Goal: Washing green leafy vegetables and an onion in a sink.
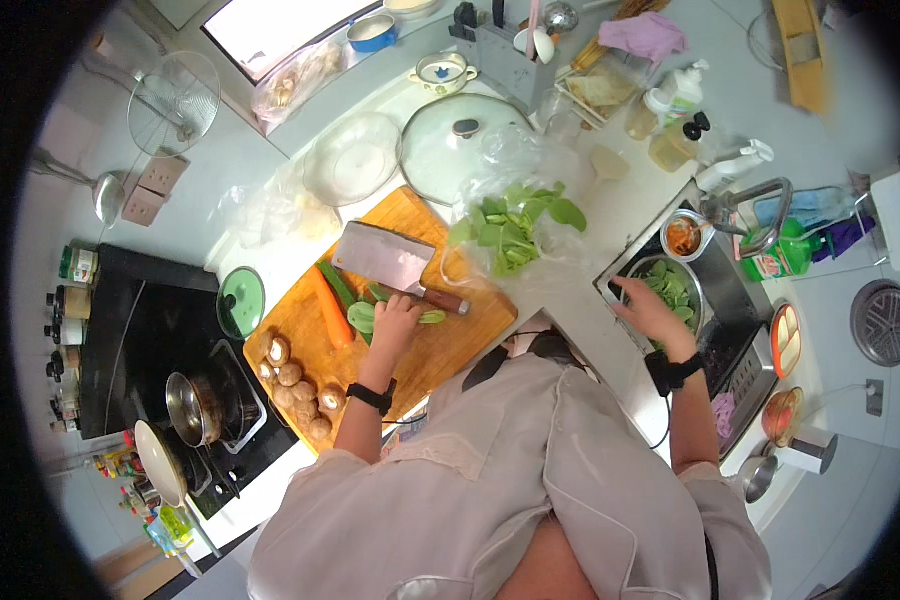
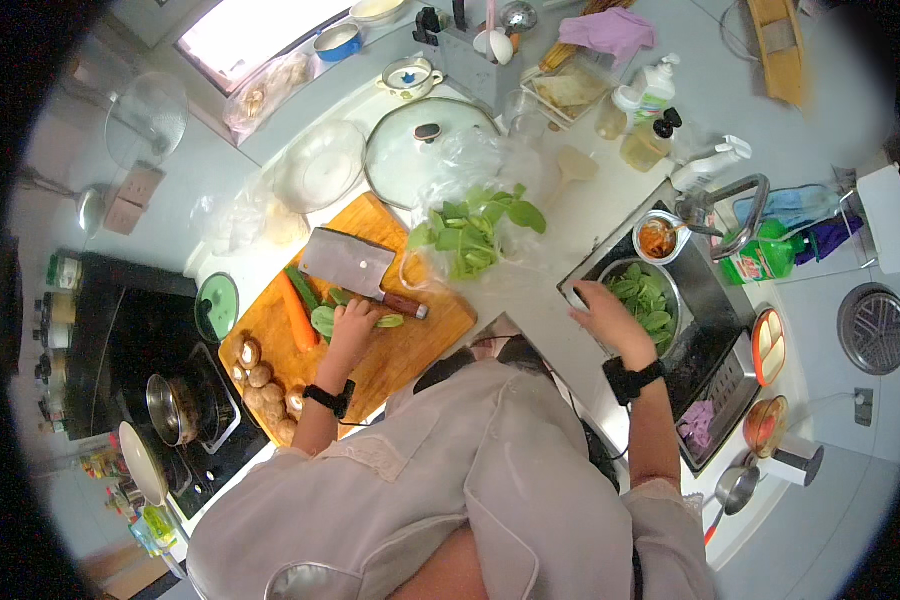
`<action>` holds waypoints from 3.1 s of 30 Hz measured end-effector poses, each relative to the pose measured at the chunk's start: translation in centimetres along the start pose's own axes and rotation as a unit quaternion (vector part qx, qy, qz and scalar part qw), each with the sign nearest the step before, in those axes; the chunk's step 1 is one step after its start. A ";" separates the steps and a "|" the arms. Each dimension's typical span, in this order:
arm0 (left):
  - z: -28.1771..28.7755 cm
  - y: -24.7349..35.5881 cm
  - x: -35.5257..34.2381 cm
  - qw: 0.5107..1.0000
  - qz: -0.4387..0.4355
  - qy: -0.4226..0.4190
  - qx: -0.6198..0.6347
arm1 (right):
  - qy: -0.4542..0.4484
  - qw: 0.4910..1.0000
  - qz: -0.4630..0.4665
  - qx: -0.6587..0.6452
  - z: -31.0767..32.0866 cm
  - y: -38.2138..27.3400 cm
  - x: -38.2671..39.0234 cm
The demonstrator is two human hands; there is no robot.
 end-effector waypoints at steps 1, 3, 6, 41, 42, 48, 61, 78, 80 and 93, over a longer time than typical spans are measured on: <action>0.6 0.3 -0.2 1.000 -0.002 0.002 -0.002 | -0.012 1.000 0.007 -0.012 -1.0 -1.8 -0.6; 5.3 2.0 -0.1 0.988 -0.047 0.143 0.027 | -0.044 0.988 0.004 -0.146 -2.3 -6.3 -1.6; 13.0 5.8 0.0 0.965 -0.094 0.244 -0.001 | -0.083 0.975 0.023 -0.206 -5.2 -10.2 -3.3; 12.7 7.4 -7.6 0.260 -0.078 -0.080 0.959 | 0.232 0.922 0.211 0.226 -1.5 -14.6 -8.0; 13.1 7.1 -7.7 0.227 -0.072 -0.057 0.969 | 0.223 0.940 0.201 0.164 -1.8 -14.0 -8.5; 10.6 7.8 -7.8 0.154 0.070 -0.102 0.980 | 0.046 0.907 0.078 -0.412 -3.2 -13.0 -9.5; 11.1 10.0 -7.8 0.172 0.012 -0.185 0.968 | -0.013 0.855 0.045 -0.517 -3.0 -13.6 -8.3; 8.2 8.7 -7.3 0.280 0.040 -0.204 0.937 | 0.064 0.917 0.077 -0.386 -2.5 -12.2 -8.5; 7.5 8.5 -7.6 0.247 -0.005 -0.219 0.944 | -0.004 0.877 0.044 -0.478 -3.6 -12.1 -8.6; 8.3 8.4 -8.6 0.331 0.049 -0.088 0.938 | -0.059 0.689 -0.054 -0.720 -6.7 -11.6 -8.5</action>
Point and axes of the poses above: each hand's wrist, its own x-axis away from the middle knuckle, its own z-axis out of the back of the hand, y = z × x, the point moved 10 cm from there along -x, towards the middle knuckle, and after that the axes turned 7 degrees about -x, right-handed, at the moved point
